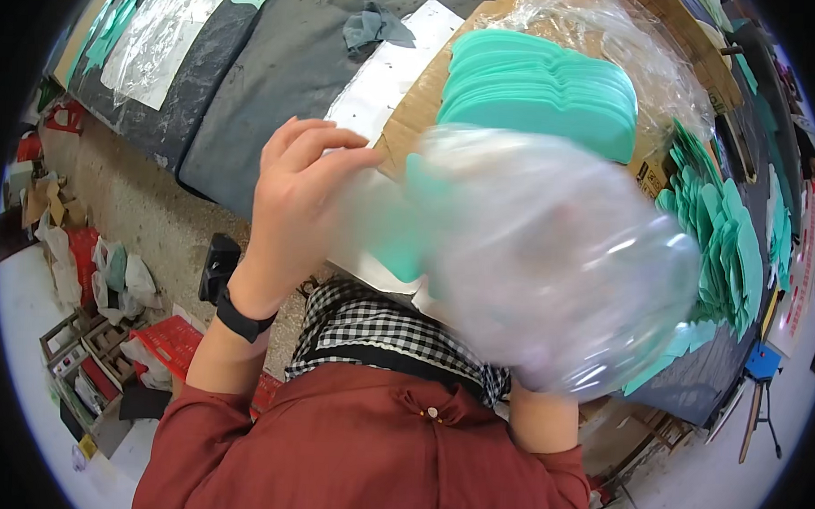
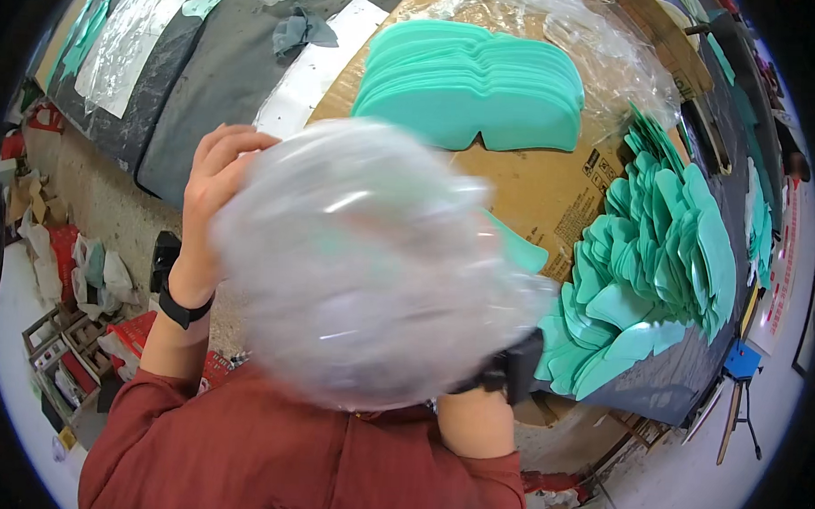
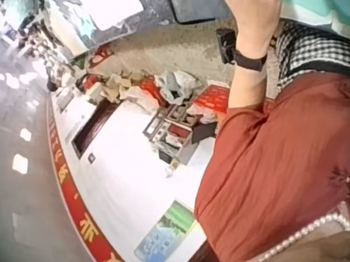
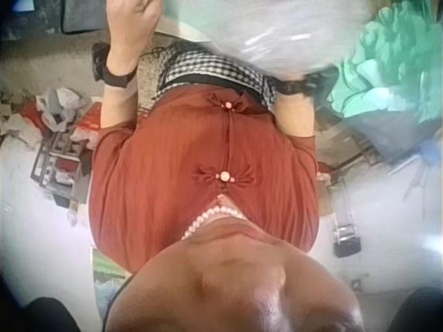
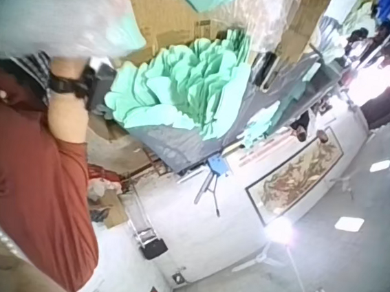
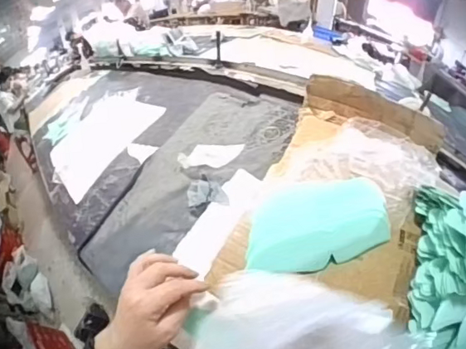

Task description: The person applies glue from a plastic bottle to green foam pieces and moves them between stacks on the table.

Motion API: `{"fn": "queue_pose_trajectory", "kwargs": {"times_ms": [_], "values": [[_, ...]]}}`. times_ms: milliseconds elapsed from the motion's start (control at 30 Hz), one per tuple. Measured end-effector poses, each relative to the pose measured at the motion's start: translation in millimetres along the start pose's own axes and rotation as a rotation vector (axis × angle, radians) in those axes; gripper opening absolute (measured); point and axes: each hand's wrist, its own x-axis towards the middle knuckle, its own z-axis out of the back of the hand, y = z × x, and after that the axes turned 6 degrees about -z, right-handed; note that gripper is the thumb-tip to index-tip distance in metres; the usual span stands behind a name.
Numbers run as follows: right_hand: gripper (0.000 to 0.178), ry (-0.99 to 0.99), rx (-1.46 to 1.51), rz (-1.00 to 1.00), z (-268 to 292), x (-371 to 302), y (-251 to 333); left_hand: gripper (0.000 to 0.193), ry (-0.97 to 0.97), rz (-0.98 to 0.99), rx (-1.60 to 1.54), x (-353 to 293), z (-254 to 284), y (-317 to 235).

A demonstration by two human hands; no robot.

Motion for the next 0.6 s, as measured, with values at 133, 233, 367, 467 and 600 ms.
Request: {"fn": "queue_pose_trajectory", "kwargs": {"times_ms": [133,233,367,467,600], "values": [[0.060,0.124,-0.014,0.075,-4.1,3.8,8.4,0.027,-0.079,-0.023,-0.078,16.2,-3.3,0.6],[0.058,0.106,-0.104,-0.119,51.6,-34.2,-30.8,0.022,-0.085,0.145,-0.070,8.7,4.4,9.0],[0.040,-0.246,0.418,-0.645,101.1,-65.4,-37.9,0.021,-0.121,0.238,-0.121,20.0,11.8,12.7],[0.040,-0.148,0.008,-0.312,49.8,-28.4,-16.8,0.020,-0.104,0.200,-0.138,32.3,4.6,11.7],[0.040,-0.002,0.014,0.011,-4.1,6.6,9.2,0.020,-0.064,0.005,-0.177,63.2,-16.0,1.9]]}}
